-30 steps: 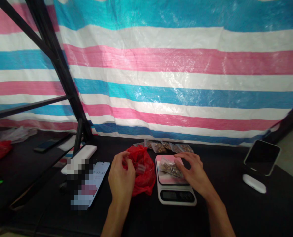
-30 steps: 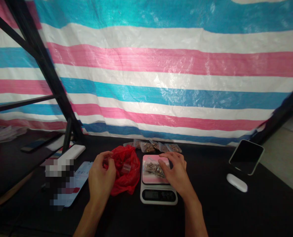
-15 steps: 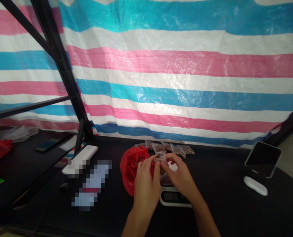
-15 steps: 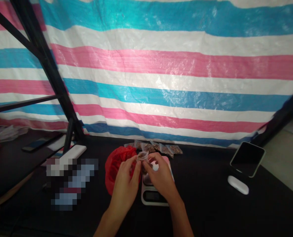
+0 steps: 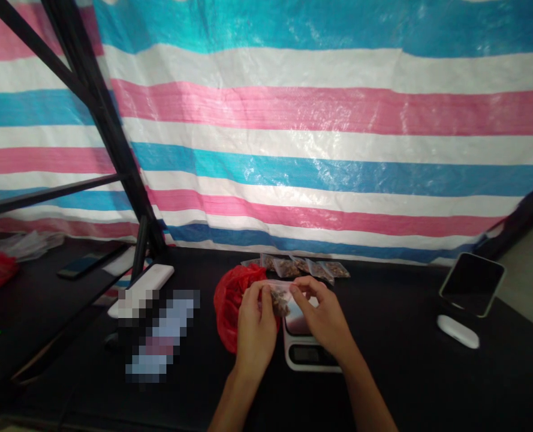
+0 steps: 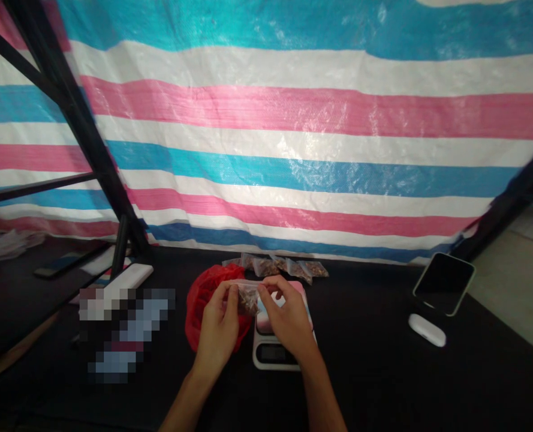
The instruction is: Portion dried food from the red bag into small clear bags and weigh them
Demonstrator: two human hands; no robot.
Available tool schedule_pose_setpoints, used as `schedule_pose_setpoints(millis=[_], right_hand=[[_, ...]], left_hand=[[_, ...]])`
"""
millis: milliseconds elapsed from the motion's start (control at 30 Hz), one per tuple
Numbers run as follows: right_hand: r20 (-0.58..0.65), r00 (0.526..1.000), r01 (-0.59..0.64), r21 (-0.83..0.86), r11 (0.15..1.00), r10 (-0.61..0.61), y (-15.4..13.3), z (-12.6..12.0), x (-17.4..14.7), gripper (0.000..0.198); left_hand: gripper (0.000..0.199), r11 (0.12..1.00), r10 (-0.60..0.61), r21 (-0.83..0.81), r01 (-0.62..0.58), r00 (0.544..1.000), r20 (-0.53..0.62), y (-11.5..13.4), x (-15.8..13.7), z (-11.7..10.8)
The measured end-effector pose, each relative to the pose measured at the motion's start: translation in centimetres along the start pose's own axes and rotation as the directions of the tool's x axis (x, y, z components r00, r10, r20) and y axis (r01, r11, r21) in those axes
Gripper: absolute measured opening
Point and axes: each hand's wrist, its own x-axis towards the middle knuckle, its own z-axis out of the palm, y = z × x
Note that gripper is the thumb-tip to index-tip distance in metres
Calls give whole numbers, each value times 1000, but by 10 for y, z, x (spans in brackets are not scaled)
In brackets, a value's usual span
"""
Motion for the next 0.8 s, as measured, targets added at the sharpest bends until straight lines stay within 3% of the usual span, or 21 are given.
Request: schedule_pose_setpoints(millis=[233, 567, 800], right_hand=[[-1, 999, 47, -82, 996, -48, -7, 2, -3, 20], [23, 993, 121, -83, 989, -119, -3, 3, -3, 18], [97, 987, 136, -62, 989, -130, -3, 2, -4, 15]], left_hand=[[33, 999, -29, -19, 29, 1000, 3, 3, 0, 2], [29, 996, 20, -89, -7, 989, 148, 1, -2, 3], [26, 996, 51, -80, -42, 993, 108, 3, -1, 2]])
